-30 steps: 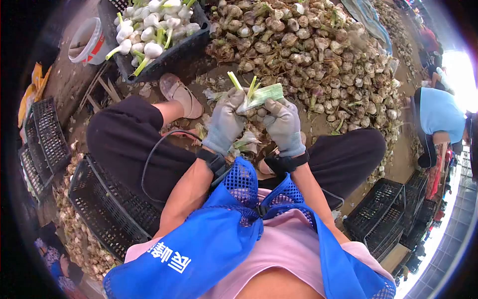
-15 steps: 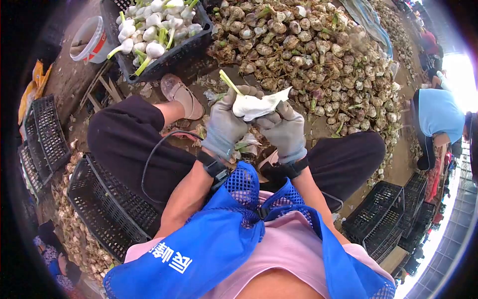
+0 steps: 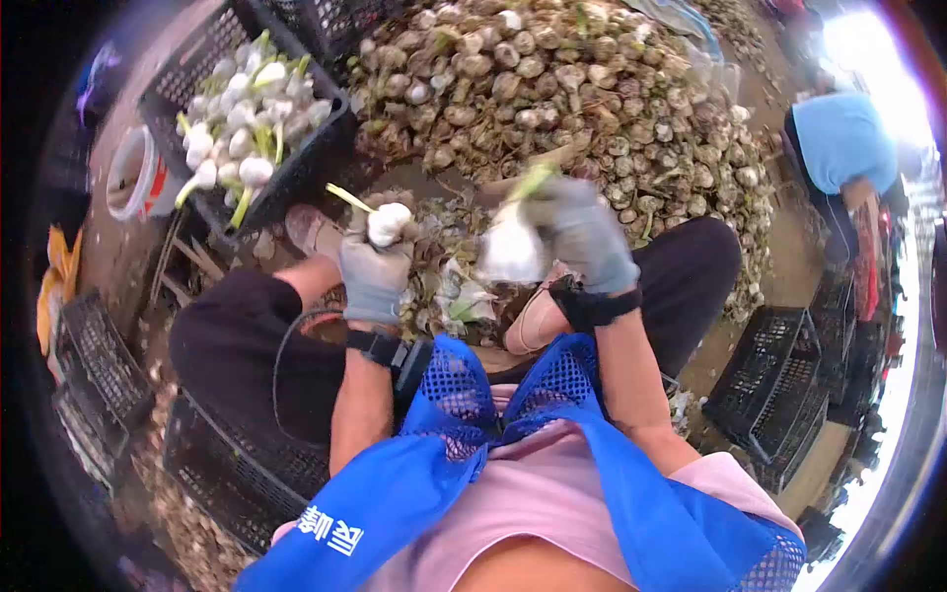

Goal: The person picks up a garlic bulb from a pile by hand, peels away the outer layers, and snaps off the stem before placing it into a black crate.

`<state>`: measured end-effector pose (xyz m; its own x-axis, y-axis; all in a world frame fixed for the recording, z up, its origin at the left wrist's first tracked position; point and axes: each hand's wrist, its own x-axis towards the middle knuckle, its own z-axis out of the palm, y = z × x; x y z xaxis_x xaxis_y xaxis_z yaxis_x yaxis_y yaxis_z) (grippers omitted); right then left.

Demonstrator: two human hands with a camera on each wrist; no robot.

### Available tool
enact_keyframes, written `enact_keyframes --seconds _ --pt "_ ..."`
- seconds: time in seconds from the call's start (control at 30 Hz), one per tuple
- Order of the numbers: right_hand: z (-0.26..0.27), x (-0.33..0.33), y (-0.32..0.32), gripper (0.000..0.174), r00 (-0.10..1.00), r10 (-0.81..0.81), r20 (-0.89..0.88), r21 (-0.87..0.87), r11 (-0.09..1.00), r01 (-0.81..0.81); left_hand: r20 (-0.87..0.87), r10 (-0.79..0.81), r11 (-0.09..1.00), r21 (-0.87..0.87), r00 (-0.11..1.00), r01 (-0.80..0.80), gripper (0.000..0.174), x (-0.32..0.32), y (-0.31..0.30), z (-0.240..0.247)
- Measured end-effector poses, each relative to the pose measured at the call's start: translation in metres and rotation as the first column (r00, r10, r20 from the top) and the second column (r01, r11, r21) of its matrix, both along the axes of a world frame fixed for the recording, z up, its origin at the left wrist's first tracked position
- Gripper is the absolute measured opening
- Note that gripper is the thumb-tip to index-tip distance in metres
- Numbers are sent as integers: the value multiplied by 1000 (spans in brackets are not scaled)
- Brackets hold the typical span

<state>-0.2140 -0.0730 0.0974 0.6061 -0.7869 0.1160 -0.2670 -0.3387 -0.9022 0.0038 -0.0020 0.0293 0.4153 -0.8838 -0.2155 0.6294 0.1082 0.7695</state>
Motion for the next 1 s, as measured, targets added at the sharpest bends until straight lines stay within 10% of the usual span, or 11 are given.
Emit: enact_keyframes --seconds 0.1,0.2,0.27,0.43,0.47,0.6,0.67,0.7,0.87,0.97,1.0 --pt "-34 34 25 34 530 -150 -835 -198 980 -35 -373 -341 939 -185 863 291 30 1 10 -10" --pt "-51 49 34 46 996 83 -37 -5 997 -83 447 -481 862 89 754 498 34 -20 17 -8" --pt "-71 51 35 44 954 -277 -113 -117 957 264 -150 -454 883 57 878 466 44 -24 0 -44" --pt "17 -132 7 18 572 -591 569 505 800 324 -204 -654 756 -194 729 625 45 -32 -7 46" --pt "51 -193 24 16 730 -445 518 138 886 443 -233 -648 761 -206 725 615 44 -15 -13 23" --pt "67 -419 79 13 232 -958 169 -451 135 882 -460 -404 767 301 791 567 30 18 -11 -63" --pt "85 -473 130 19 -68 -981 -183 -933 151 325 -679 -307 757 251 667 604 24 -8 -8 -31" --pt "89 -461 151 22 -91 -996 -24 -525 -65 849 -606 -264 807 287 751 516 23 -22 -5 -17" --pt "136 -255 44 38 364 -713 599 127 534 836 -358 -126 882 386 925 270 19 -49 -5 8" --pt "76 -133 -29 30 812 -567 -137 -425 774 469 -312 -93 862 450 945 233 23 -55 -2 -9" --pt "58 -75 -53 25 884 -414 -217 -34 908 417 -323 -49 845 491 945 212 26 -57 -3 -4"
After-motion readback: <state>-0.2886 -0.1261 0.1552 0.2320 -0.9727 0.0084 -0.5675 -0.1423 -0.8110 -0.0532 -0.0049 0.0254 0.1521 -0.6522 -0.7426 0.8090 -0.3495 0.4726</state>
